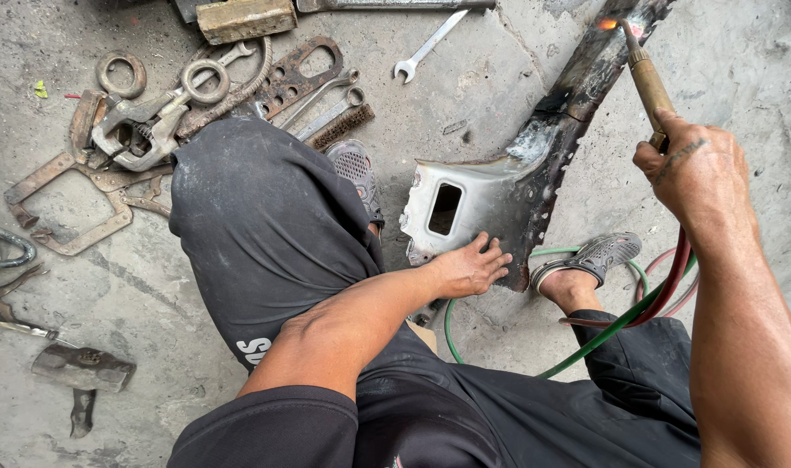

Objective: The person sits on the workshop floor holding a rusty car body panel against their legs and heats its edge with a blowtorch flame. They then set the torch down, bend and work the heated panel by hand, and strike it with a hammer while repositioning it.

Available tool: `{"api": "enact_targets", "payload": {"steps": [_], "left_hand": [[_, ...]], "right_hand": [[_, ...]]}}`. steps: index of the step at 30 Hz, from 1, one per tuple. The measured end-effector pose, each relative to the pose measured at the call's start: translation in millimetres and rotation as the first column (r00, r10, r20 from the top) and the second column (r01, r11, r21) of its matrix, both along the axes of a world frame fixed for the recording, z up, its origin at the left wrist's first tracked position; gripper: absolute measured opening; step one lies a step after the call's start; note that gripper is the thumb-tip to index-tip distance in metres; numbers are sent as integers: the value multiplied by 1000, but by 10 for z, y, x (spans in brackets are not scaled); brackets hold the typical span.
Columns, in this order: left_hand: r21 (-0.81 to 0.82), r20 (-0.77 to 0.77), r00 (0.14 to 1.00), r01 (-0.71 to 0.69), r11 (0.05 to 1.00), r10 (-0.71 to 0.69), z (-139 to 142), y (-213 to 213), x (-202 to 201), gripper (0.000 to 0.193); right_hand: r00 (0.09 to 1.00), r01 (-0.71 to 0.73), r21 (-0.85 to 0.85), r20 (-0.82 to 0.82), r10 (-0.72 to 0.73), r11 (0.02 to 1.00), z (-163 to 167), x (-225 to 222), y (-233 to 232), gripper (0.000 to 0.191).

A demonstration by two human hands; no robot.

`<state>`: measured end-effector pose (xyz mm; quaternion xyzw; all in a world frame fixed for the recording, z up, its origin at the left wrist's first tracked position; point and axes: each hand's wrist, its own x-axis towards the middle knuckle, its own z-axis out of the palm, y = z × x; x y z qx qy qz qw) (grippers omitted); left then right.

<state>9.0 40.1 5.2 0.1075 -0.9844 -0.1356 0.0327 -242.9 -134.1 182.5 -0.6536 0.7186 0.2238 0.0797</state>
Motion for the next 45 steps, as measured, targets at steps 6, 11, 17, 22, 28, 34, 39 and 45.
{"api": "enact_targets", "payload": {"steps": [6,11,17,22,28,34,39,45], "left_hand": [[-1,-5,1000,-1,1000,1,13,-3,2,50],[20,-12,1000,-7,1000,7,24,-5,7,50],[1,-22,1000,-14,1000,14,35,-8,8,50],[9,-5,1000,0,1000,0,42,-15,12,50],[13,5,1000,5,1000,-5,39,-9,5,51],[2,-5,1000,2,1000,-2,30,2,15,51],[-7,-9,1000,2,1000,-2,27,2,18,51],[-4,-7,1000,5,1000,-5,35,0,28,52]], "right_hand": [[999,-35,-10,11,35,999,-27,-12,-28,49],[1000,-11,13,6,11,1000,-48,17,-69,51],[1000,9,19,16,-10,1000,-86,35,-77,50],[999,-26,-3,40,27,1000,-129,5,-93,50],[998,12,6,70,-12,1000,-168,0,-93,51],[996,25,25,84,-27,999,-186,34,-111,51],[993,9,2,116,-9,1000,-206,30,-118,48],[991,-5,-15,134,7,1000,-271,18,-115,49]]}}
